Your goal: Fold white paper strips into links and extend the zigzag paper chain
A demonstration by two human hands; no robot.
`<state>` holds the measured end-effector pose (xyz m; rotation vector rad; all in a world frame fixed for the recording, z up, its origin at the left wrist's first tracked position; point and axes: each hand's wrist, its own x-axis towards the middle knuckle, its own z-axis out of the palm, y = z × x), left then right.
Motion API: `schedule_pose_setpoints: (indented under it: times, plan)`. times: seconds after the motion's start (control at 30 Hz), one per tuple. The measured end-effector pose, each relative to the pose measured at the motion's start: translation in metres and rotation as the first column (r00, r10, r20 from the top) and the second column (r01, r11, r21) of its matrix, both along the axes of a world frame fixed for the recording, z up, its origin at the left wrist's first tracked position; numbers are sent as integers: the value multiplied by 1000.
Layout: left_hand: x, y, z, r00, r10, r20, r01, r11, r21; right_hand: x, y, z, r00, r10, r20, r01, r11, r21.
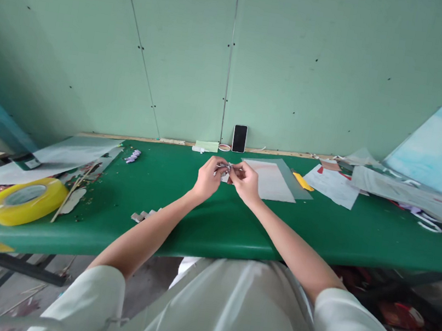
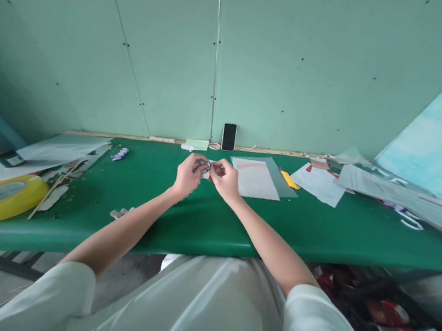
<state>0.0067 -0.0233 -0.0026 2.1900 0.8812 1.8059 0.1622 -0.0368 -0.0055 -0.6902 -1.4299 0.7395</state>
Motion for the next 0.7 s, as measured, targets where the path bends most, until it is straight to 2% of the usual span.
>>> schedule_pose_setpoints:
  times: [0.33, 0.7]
  plan:
    - [0, 1, 0, 1000, -3, 8, 3, 999, -49, 0, 1, -2, 999, -20, 34, 20, 1000, -10]
    - [-2, 3, 1, 999, -11, -53, 11, 1000, -2, 0, -1, -1, 998, -28, 50, 28, 1000, 0]
